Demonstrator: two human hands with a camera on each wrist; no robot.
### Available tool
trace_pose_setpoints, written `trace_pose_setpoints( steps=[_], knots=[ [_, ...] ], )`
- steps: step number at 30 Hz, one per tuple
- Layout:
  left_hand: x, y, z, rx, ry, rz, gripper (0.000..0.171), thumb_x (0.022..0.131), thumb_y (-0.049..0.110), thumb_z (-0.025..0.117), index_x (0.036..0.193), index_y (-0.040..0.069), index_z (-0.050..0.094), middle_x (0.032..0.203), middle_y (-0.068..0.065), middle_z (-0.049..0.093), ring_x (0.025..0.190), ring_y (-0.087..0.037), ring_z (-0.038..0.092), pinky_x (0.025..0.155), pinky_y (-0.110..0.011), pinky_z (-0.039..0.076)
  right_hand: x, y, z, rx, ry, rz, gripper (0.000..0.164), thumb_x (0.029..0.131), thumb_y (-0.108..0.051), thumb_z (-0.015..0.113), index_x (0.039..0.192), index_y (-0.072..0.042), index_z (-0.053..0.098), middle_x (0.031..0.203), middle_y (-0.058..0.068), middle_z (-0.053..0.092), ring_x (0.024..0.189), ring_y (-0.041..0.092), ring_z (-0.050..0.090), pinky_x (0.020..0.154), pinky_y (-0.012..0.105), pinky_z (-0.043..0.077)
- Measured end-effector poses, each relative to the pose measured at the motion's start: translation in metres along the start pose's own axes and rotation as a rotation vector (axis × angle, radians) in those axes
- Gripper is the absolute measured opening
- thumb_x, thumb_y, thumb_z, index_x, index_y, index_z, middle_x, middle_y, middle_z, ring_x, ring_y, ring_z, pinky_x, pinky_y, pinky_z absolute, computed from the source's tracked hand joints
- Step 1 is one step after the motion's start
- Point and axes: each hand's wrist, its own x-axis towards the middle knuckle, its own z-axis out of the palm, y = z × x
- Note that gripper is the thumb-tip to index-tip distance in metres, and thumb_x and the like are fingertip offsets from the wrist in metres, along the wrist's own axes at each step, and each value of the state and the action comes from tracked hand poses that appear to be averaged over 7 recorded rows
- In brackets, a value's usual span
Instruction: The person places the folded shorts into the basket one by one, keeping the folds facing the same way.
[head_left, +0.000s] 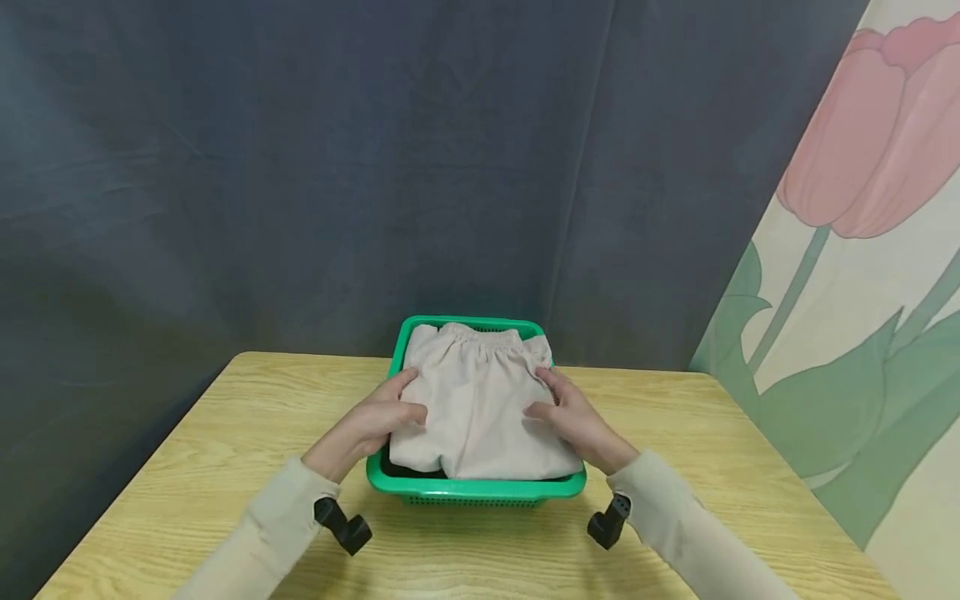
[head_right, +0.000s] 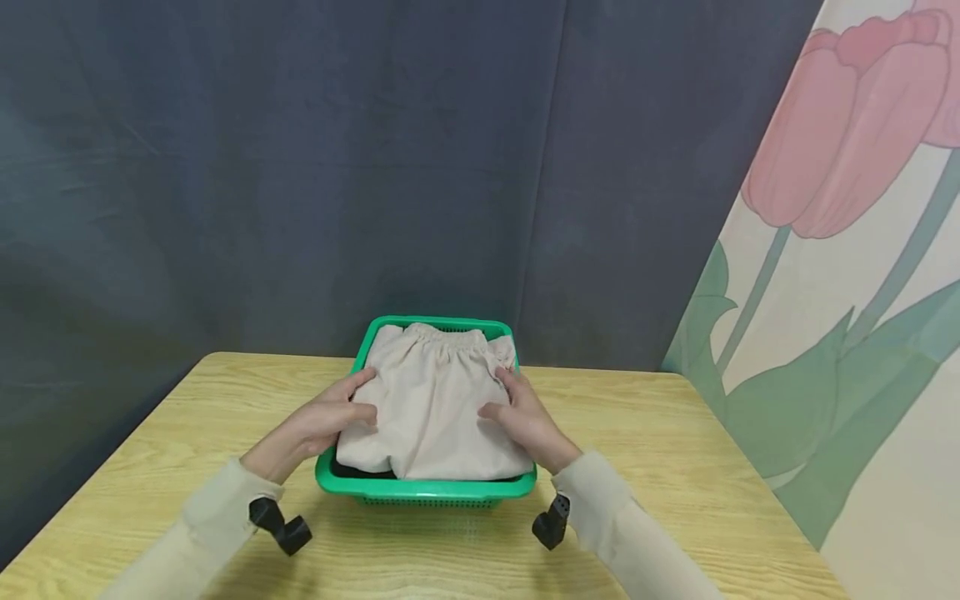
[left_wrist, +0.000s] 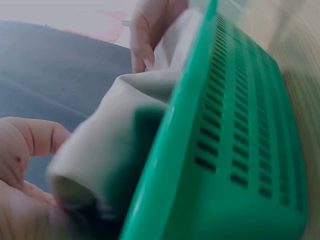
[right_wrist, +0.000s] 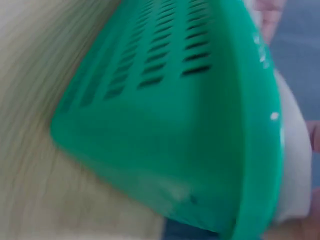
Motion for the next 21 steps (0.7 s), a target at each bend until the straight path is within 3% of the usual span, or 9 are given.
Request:
trace_pose_setpoints(
  steps=[2,5,7,10,13,15,21],
  knots=[
    [-0.006,0.003,-0.001,0.109,0.022,0.027,0.089,0.078,-0.004,0.057,0.153,-0.004,0.009,0.158,-0.022,-0.002,0.144,-0.034,-0.001,0.112,-0.052,0.011,-0.006,-0.002,0.0,-0.208,0.009,-0.079,0.078,0.091,-0.01,0.062,0.153,0.002,0.016,0.159,0.021,-0.003,0.144,0.037,-0.003,0.112,0.055,0.012],
    [-0.017,0.005,0.001,0.352,0.05,0.097,0.084,0.085,0.006,0.06,0.152,-0.006,0.011,0.157,-0.022,-0.013,0.143,-0.034,-0.014,0.111,-0.056,0.008,-0.016,-0.003,0.002,-0.489,0.032,-0.234,0.081,0.09,-0.017,0.066,0.151,0.007,0.017,0.158,0.024,-0.003,0.143,0.04,-0.004,0.11,0.059,0.01],
    [-0.024,0.005,0.005,0.53,0.063,0.169,0.084,0.087,0.011,0.061,0.151,-0.008,0.01,0.154,-0.022,-0.021,0.14,-0.035,-0.022,0.11,-0.059,0.004,-0.023,-0.003,0.005,-0.641,0.055,-0.352,0.082,0.09,-0.019,0.068,0.15,0.009,0.02,0.157,0.026,0.001,0.143,0.042,-0.003,0.109,0.062,0.009],
    [-0.034,0.003,0.013,0.755,0.067,0.279,0.086,0.09,0.021,0.064,0.148,-0.012,0.01,0.153,-0.025,-0.019,0.139,-0.036,-0.022,0.11,-0.06,0.004,-0.031,-0.003,0.009,-0.801,0.074,-0.46,0.082,0.09,-0.025,0.069,0.148,0.01,0.024,0.156,0.027,0.009,0.143,0.043,0.002,0.107,0.065,0.011],
    [-0.039,0.001,0.023,0.899,0.041,0.304,0.089,0.092,0.034,0.064,0.147,-0.014,0.012,0.154,-0.029,-0.009,0.141,-0.037,-0.015,0.111,-0.057,0.005,-0.037,-0.005,0.013,-0.845,0.029,-0.448,0.084,0.093,-0.032,0.066,0.149,0.01,0.02,0.155,0.028,0.012,0.143,0.04,0.005,0.108,0.062,0.013],
    [-0.04,0.0,0.028,0.95,0.016,0.279,0.092,0.092,0.041,0.063,0.147,-0.013,0.014,0.153,-0.031,-0.003,0.142,-0.039,-0.01,0.112,-0.055,0.008,-0.038,-0.007,0.015,-0.824,-0.018,-0.399,0.084,0.095,-0.036,0.062,0.15,0.01,0.018,0.155,0.03,0.009,0.143,0.04,0.004,0.109,0.06,0.014],
    [-0.031,-0.005,0.033,0.973,-0.011,0.168,0.103,0.088,0.052,0.065,0.147,-0.015,0.014,0.152,-0.035,0.001,0.142,-0.042,-0.004,0.113,-0.053,0.01,-0.033,-0.007,0.014,-0.745,-0.147,-0.237,0.086,0.098,-0.046,0.053,0.152,0.006,0.01,0.154,0.031,-0.003,0.143,0.04,-0.004,0.111,0.056,0.016]
  ],
)
